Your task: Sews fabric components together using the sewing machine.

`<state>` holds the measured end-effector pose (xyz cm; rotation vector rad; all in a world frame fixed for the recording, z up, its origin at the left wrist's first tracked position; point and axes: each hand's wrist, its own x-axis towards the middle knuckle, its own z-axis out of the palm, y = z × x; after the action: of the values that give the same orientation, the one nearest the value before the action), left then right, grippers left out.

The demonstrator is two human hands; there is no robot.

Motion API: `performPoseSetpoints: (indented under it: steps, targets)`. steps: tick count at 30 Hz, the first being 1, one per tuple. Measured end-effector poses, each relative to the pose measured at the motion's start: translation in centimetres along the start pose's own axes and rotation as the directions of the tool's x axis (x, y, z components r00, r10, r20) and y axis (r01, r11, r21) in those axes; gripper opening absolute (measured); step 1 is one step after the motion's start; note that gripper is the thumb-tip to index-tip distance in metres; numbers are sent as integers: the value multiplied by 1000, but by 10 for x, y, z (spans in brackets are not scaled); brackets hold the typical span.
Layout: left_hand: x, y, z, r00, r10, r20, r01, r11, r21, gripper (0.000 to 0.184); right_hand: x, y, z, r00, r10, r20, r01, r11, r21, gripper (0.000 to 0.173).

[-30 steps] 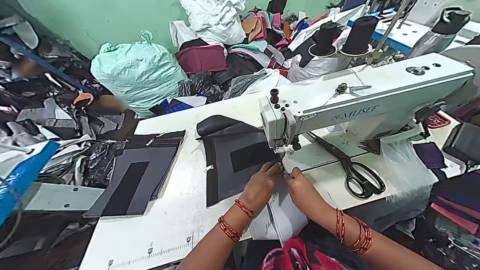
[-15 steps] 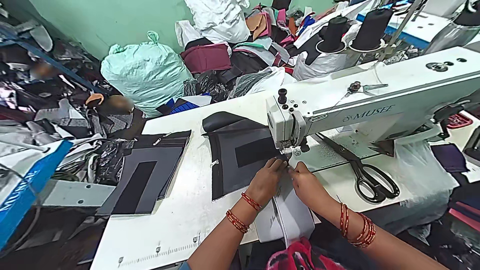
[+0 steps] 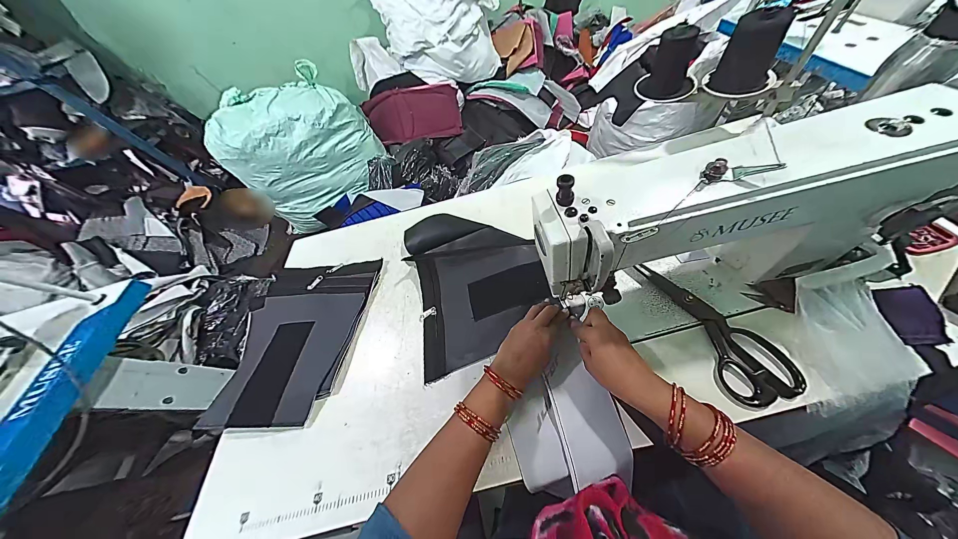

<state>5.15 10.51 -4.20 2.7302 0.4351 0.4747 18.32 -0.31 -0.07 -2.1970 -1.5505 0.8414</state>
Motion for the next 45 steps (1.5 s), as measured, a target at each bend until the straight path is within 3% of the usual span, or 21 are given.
performPoseSetpoints:
  steps: [7, 12, 18, 23, 28, 35, 45]
  targets:
    - [0, -11, 5, 996, 25, -87, -27, 1000, -14, 28, 10, -5, -7, 999, 29, 44, -29, 1000, -2, 43]
    - [-4, -14, 9, 982, 93, -164, -90, 996, 26, 25, 10, 8, -8, 999, -50, -16, 51, 995, 90, 40]
    - [-6, 1, -1, 994, -94, -47, 90, 993, -83, 30, 7, 1, -6, 999, -31, 26, 30, 998, 46, 43]
    - [-3, 1, 4, 993, -80, -88, 75, 995, -60, 29, 8, -1, -6, 999, -27, 19, 27, 999, 21, 42]
    - [7, 0, -7, 988, -147, 43, 149, 988, -45, 32, 17, -6, -11, 998, 21, 57, -20, 1000, -5, 43]
    - [2, -2, -1, 993, -112, -31, 111, 993, -29, 30, 17, -5, -9, 998, 21, 55, -20, 1000, -22, 44]
    - [0, 3, -6, 988, -156, 18, 156, 987, -39, 32, 14, -4, -7, 999, 12, 53, -12, 1000, -6, 42]
